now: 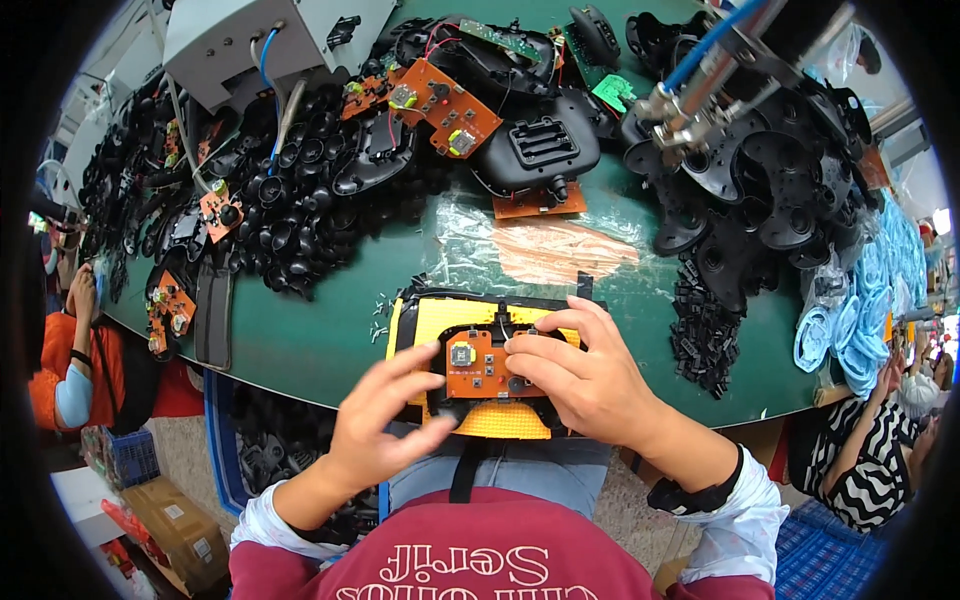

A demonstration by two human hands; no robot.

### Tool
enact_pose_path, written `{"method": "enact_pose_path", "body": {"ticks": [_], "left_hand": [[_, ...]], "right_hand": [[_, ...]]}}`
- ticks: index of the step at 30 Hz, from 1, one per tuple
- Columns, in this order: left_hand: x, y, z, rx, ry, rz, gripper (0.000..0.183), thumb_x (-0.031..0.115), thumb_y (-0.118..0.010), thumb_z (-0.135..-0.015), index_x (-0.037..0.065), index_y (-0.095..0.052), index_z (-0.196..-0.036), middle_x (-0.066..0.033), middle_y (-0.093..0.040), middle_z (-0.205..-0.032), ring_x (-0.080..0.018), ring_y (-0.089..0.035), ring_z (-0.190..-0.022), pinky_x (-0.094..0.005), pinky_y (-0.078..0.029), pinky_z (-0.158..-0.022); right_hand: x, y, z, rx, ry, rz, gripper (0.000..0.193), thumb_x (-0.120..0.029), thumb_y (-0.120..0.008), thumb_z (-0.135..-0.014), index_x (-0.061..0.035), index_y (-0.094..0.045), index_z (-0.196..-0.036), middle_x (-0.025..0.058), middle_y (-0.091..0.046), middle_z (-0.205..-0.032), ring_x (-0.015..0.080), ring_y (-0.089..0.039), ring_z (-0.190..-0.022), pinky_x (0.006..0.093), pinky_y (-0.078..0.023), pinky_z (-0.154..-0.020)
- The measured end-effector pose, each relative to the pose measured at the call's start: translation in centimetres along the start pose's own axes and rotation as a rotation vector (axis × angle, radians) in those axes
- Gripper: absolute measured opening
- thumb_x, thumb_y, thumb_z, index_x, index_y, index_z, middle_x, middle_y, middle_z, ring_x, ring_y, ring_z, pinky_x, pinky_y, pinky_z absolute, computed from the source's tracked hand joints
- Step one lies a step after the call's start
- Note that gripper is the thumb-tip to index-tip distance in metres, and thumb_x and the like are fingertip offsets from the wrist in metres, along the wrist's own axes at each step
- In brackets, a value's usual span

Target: Assembling the internal PCBs and external shells of handheld game controllers at an electronics workbench.

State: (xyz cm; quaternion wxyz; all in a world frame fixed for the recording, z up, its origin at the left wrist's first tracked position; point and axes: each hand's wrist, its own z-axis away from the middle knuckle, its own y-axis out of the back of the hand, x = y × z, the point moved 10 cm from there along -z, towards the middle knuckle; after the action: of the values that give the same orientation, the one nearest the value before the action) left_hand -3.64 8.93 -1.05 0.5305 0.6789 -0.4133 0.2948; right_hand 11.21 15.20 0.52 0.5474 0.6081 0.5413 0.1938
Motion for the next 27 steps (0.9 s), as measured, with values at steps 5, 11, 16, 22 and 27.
{"method": "enact_pose_path", "body": {"ticks": [5, 11, 16, 22, 27], "left_hand": [[1.2, 0.8, 0.1, 0.088, -0.043, -0.142, 0.02, -0.003, -0.078, -0.067, 0.002, -0.068, -0.084, -0.0096, -0.056, -0.093, -0.0231, -0.059, -0.084, -0.0325, -0.052, -0.072], [2.3, 0.6, -0.8, 0.096, -0.025, -0.35, 0.018, -0.001, -0.076, -0.065, 0.004, -0.068, -0.081, -0.0068, -0.056, -0.086, -0.025, -0.055, -0.077, -0.0352, -0.046, -0.067], [3.0, 0.1, -1.1, -0.024, -0.09, -0.409, 0.013, 0.001, -0.074, -0.069, 0.004, -0.068, -0.08, -0.0074, -0.057, -0.086, -0.0255, -0.056, -0.082, -0.0365, -0.047, -0.072], [0.1, 10.6, 0.6, 0.509, 0.125, -0.628, 0.015, 0.004, -0.078, -0.072, 0.004, -0.068, -0.082, -0.0077, -0.056, -0.082, -0.0255, -0.055, -0.078, -0.0367, -0.045, -0.071], [-5.2, 11.9, -0.1, 0.577, 0.2, -0.869, 0.025, 0.026, -0.082, -0.071, 0.007, -0.069, -0.079, -0.0046, -0.055, -0.082, -0.0246, -0.054, -0.08, -0.0376, -0.04, -0.072]], "right_hand": [[0.1, 0.1, 0.6, 0.068, -0.003, -0.02, 0.036, -0.003, -0.071, -0.069, -0.0124, -0.067, -0.104, -0.0011, -0.065, -0.114, 0.0263, -0.056, -0.105, 0.0513, -0.044, -0.098], [-0.1, 0.2, 0.3, 0.085, 0.032, -0.042, 0.039, -0.001, -0.072, -0.065, -0.0115, -0.067, -0.102, -0.0006, -0.066, -0.114, 0.0274, -0.056, -0.104, 0.0497, -0.044, -0.096], [-0.5, 0.3, -0.5, -0.014, 0.057, -0.011, 0.04, 0.001, -0.071, -0.062, -0.0108, -0.067, -0.1, -0.0004, -0.066, -0.113, 0.0273, -0.056, -0.103, 0.0484, -0.044, -0.097], [0.2, 3.2, -3.7, 0.002, -0.095, -0.191, 0.027, 0.006, -0.068, -0.074, -0.0063, -0.065, -0.099, 0.0076, -0.069, -0.101, 0.0297, -0.061, -0.091, 0.0412, -0.047, -0.086], [-3.4, -0.9, -13.8, 0.029, 0.148, -0.033, 0.022, -0.004, -0.067, -0.078, -0.0059, -0.061, -0.099, 0.0084, -0.063, -0.094, 0.0292, -0.059, -0.087, 0.0376, -0.05, -0.077]]}}
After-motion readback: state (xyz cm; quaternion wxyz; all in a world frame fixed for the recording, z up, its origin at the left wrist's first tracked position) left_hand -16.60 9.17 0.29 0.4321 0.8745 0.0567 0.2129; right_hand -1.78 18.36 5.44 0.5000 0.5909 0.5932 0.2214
